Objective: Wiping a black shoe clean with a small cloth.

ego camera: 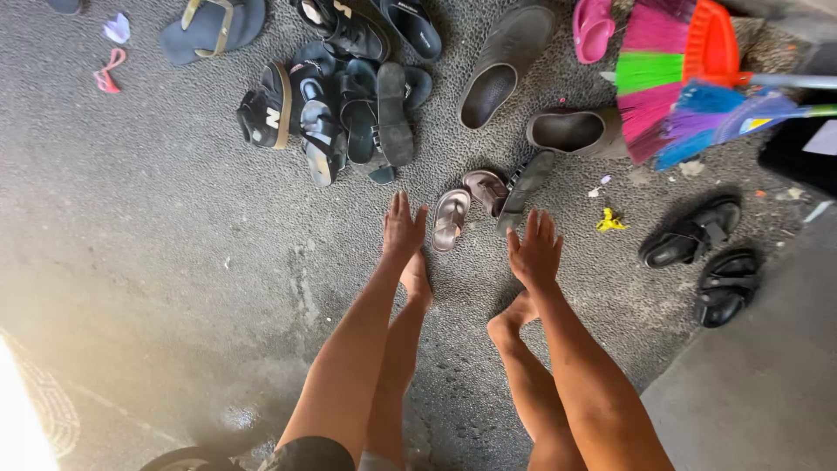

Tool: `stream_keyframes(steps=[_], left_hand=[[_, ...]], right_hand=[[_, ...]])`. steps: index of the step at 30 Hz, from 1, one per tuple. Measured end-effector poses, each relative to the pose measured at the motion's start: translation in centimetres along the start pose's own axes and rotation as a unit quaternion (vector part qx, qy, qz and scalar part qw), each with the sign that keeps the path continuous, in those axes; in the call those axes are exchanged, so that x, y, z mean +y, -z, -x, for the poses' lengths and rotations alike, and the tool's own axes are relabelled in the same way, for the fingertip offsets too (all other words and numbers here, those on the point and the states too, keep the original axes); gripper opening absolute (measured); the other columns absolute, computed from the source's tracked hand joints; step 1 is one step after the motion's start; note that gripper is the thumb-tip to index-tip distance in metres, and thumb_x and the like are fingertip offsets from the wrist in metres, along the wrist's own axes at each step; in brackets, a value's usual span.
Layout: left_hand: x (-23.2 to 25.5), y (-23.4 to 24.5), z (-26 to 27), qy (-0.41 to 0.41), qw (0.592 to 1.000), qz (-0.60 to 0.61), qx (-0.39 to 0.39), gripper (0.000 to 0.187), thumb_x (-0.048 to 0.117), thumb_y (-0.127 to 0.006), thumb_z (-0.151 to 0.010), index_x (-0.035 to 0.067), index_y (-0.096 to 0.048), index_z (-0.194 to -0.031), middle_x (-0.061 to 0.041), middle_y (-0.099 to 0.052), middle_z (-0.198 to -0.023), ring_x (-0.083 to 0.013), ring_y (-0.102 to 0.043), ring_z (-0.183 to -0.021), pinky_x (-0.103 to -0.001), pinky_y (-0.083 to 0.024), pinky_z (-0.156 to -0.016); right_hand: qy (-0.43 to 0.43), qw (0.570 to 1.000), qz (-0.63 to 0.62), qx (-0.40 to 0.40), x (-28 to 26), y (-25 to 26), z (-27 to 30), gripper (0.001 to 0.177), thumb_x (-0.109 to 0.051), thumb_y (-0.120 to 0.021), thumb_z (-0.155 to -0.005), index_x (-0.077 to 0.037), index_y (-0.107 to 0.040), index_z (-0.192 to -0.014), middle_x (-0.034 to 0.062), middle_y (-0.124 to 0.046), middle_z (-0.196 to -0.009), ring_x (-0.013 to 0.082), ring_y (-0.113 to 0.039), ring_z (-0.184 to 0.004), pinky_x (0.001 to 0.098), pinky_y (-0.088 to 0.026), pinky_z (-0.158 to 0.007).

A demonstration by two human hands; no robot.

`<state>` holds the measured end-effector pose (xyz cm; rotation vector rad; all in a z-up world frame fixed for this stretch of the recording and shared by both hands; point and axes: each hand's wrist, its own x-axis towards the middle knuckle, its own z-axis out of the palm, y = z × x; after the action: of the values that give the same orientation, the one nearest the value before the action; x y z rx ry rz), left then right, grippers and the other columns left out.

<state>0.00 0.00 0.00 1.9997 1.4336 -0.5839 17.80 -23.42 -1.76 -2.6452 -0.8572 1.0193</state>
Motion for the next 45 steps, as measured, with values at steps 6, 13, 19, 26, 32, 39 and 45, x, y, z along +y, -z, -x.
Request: stream_keyframes(steps=[6, 13, 19, 26, 32, 39, 45], left_hand=[[-5.8, -3.3, -6.5, 0.01, 0.994, 0.076, 0.078, 0.08, 0.054, -0.049, -0.106, -0.002, -0.031, -0.159, -0.026, -0.036, -0.162, -0.0414, -0.038, -0.152, -0.046, -0.034, -0.127], [-4.0, -1.9, -6.8, 0.03, 0.998, 0.031, 0.05, 0.077, 0.051, -0.051, -0.105, 0.003, -0.027, -0.16, -0.026, -0.029, -0.163, -0.0452, -0.033, -0.149, -0.051, -0.032, -0.119], [-1.1, -3.2, -5.4, 0.017, 0.999, 0.027, 0.032, 0.079, 0.052, -0.052, -0.101, 0.009, -0.025, -0.162, -0.023, -0.03, -0.165, -0.0455, -0.042, -0.144, -0.051, -0.04, -0.116], [-1.0, -7.0, -3.6, -0.024, 0.998, 0.048, -0.015, 0.079, 0.05, -0.056, -0.101, 0.007, -0.026, -0.161, -0.026, -0.03, -0.163, -0.0488, -0.042, -0.142, -0.051, -0.039, -0.115], [0.3, -7.9, -2.4, -0.025, 0.994, 0.098, -0.036, 0.073, 0.049, -0.059, -0.096, 0.01, -0.04, -0.155, -0.023, -0.047, -0.154, -0.0434, -0.052, -0.136, -0.048, -0.045, -0.111], [2.5, -9.7, -1.8, -0.024, 0.96, 0.264, -0.089, 0.056, 0.046, -0.066, -0.099, 0.012, -0.06, -0.143, -0.016, -0.07, -0.13, -0.032, -0.066, -0.127, -0.043, -0.054, -0.101], [6.4, -8.0, -1.2, -0.076, 0.89, 0.417, -0.169, 0.06, 0.032, -0.076, -0.094, 0.006, -0.056, -0.145, -0.016, -0.072, -0.128, -0.0215, -0.067, -0.121, -0.034, -0.056, -0.098]], right_hand=[[-0.039, 0.996, -0.082, -0.009, 2.5, -6.1, -3.8, 0.084, -0.056, -0.051, -0.102, 0.002, -0.028, -0.158, 0.0288, -0.032, -0.163, 0.0443, -0.037, -0.147, 0.0594, -0.035, -0.114], [-0.074, 0.984, -0.162, 0.025, 3.4, -11.8, -6.6, 0.098, -0.057, -0.064, -0.098, 0.01, -0.024, -0.157, 0.0347, -0.034, -0.159, 0.0479, -0.037, -0.146, 0.0495, -0.037, -0.117], [-0.163, 0.962, -0.219, -0.014, -0.6, -8.0, -8.7, 0.112, -0.045, -0.082, -0.083, 0.007, -0.017, -0.158, 0.0338, -0.034, -0.156, 0.0486, -0.045, -0.138, 0.0503, -0.044, -0.11], [-0.076, 0.953, -0.264, 0.125, 2.9, -15.3, -8.7, 0.098, -0.016, -0.076, -0.086, 0.011, -0.016, -0.158, 0.0386, -0.04, -0.149, 0.0533, -0.052, -0.13, 0.0517, -0.046, -0.109], [-0.184, 0.85, -0.48, 0.113, 3.4, -13.5, -7.6, 0.034, -0.001, -0.062, -0.095, 0.001, -0.059, -0.129, 0.0126, -0.072, -0.113, 0.0262, -0.068, -0.103, 0.0369, -0.052, -0.089], [-0.152, 0.615, -0.773, -0.038, 6.4, -12.8, -6.0, 0.015, -0.001, -0.068, -0.109, -0.002, -0.066, -0.124, -0.0004, -0.064, -0.101, 0.0094, -0.05, -0.082, 0.0298, -0.035, -0.069], [-0.129, 0.578, -0.787, -0.174, -0.7, 1.4, -3.8, 0.026, -0.005, -0.062, -0.1, -0.007, -0.064, -0.126, 0.0009, -0.07, -0.113, 0.0112, -0.063, -0.105, 0.0314, -0.05, -0.098]])
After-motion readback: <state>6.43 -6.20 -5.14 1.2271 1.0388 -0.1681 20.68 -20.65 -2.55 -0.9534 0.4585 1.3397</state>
